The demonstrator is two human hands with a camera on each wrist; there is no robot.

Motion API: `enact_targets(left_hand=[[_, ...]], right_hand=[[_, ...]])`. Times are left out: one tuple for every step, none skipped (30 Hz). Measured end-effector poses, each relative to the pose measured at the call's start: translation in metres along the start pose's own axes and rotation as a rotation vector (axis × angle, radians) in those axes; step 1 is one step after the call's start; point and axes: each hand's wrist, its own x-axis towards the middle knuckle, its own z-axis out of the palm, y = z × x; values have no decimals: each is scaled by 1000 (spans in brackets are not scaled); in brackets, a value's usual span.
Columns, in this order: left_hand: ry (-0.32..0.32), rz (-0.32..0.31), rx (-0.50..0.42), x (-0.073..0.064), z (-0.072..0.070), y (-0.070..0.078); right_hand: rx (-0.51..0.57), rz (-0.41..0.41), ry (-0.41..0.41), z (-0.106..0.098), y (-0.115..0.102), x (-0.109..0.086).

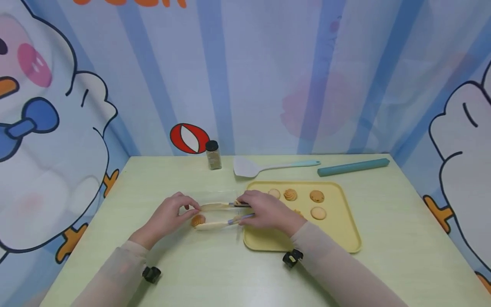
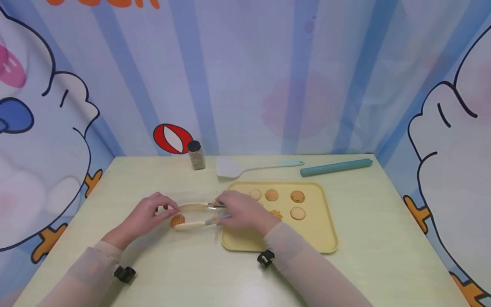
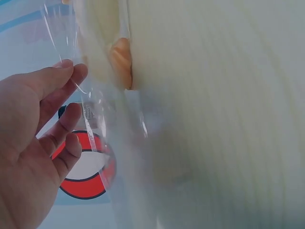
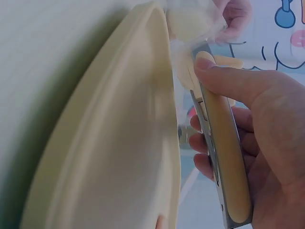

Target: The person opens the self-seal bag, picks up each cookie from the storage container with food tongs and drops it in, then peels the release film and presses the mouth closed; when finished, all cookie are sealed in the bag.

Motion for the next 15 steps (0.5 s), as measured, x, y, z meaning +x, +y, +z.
enact_targets(left_hand=[[0,1,3,0,-1,0],[2,1,5,-1,-1,0],[1,0,10,-1,-2,-1],[0,-3,15,-1,-3,-1],[-1,-4,19,-1,-3,-1],[-3,-9,22,-1,-3,-1],[-6,-12,24,-1,-3,-1],[-8,-15,24,0,-3,0],[-12,-18,26,0,-3,0],[-17,-22,23,0,-3,0],[-24,-26,20,1,-2,0],[-31,-29,18,1,-1,0],[-38,-34,16,2,0,0],[-44,-38,16,2,1,0],[-49,-41,14,2,1,0]], right_hand=[[2,10,5,-2,1,-3],[3,20,13,-4,2,-7],[4,33,19,-6,3,-12],[6,46,25,-9,4,-16],[6,55,33,-11,6,-21],[6,65,40,-13,7,-27],[1,75,46,-15,9,-33],[0,85,51,-18,11,-38],[-3,96,57,-20,14,-44],[-8,107,63,-23,16,-51],[-12,117,72,-25,18,-56],[-16,132,78,-27,21,-62],[-13,143,86,-29,23,-68],[-12,160,94,-32,25,-74],[-12,173,104,-33,27,-79]])
